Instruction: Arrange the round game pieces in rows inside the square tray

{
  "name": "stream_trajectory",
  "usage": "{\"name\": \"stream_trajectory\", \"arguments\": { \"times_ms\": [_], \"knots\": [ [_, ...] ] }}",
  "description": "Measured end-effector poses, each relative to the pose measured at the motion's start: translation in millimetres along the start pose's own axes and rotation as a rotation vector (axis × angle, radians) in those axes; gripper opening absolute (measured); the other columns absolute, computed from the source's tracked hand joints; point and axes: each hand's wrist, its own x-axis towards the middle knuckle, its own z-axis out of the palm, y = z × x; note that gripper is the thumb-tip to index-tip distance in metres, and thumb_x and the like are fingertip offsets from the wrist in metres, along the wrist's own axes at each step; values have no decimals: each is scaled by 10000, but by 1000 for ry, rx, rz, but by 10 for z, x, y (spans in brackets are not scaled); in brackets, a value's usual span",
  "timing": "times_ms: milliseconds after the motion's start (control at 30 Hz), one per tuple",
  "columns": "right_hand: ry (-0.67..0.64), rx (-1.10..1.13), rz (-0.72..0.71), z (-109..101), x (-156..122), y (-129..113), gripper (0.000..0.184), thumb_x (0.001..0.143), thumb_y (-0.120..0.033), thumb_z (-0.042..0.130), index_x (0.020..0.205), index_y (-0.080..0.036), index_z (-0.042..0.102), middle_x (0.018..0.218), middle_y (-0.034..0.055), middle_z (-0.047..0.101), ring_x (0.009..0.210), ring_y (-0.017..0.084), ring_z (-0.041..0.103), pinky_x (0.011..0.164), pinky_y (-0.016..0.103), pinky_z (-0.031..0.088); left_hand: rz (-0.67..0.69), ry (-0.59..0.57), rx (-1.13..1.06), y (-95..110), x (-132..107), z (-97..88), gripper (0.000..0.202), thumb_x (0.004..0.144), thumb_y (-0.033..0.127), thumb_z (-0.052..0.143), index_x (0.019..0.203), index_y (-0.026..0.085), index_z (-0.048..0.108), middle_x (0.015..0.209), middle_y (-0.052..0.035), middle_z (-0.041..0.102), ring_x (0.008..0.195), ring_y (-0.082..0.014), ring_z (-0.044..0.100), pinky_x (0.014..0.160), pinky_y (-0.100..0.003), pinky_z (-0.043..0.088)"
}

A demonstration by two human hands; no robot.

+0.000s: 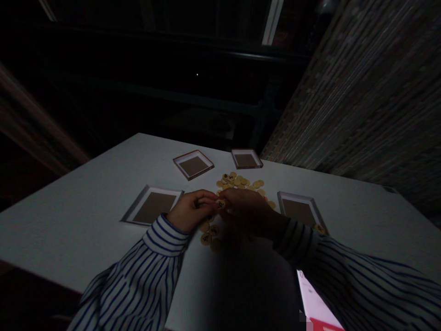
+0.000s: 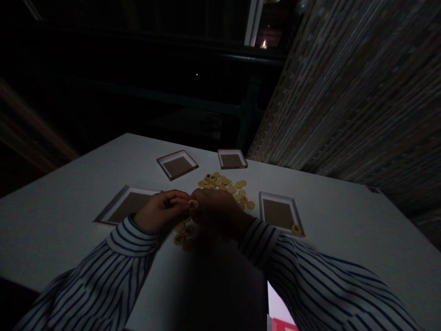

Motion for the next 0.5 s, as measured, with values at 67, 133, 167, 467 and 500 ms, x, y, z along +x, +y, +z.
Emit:
{"name": "stream_trajectory", "arguments": {
  "times_ms": [67, 133, 167, 467, 500],
  "knots": [
    [-3, 12, -4, -15, -12, -6, 281, 848, -339, 465, 1056, -161, 527, 930, 74, 627, 853, 180, 563, 683, 268, 354, -9, 0, -16, -1, 1, 2, 273, 637, 303, 684, 841, 142, 602, 725, -33, 685, 629, -136, 627, 619, -274, 504],
    [-3, 28, -15, -40, -30, -12, 265, 860, -329, 448, 1045, -162, 539, 939, 74, 626, 864, 179, 564, 696, 268, 362, -18, 12, -31, 8, 3, 8, 280, 629, 314, 697, 829, 138, 612, 718, -37, 685, 621, -136, 626, 607, -266, 504],
    [-4, 35, -22, -57, -42, -14, 258, 864, -324, 442, 1037, -162, 544, 939, 74, 626, 865, 176, 564, 700, 267, 365, -22, 24, -41, 15, 4, 11, 285, 624, 322, 702, 822, 136, 616, 714, -38, 686, 616, -135, 626, 601, -261, 505],
    [43, 56, -11, -182, -249, 71, 263, 832, -280, 492, 1073, -178, 522, 988, 60, 624, 868, 172, 563, 709, 271, 375, -14, 95, -104, 36, 23, 46, 346, 549, 356, 762, 780, 127, 644, 698, -48, 699, 606, -140, 632, 624, -264, 520],
    [57, 58, -4, -192, -281, 87, 276, 832, -280, 493, 1088, -178, 516, 1004, 62, 620, 876, 170, 562, 715, 273, 376, -14, 101, -103, 36, 22, 50, 355, 546, 360, 764, 784, 126, 644, 701, -50, 701, 605, -141, 632, 622, -265, 520]
  ]
}}
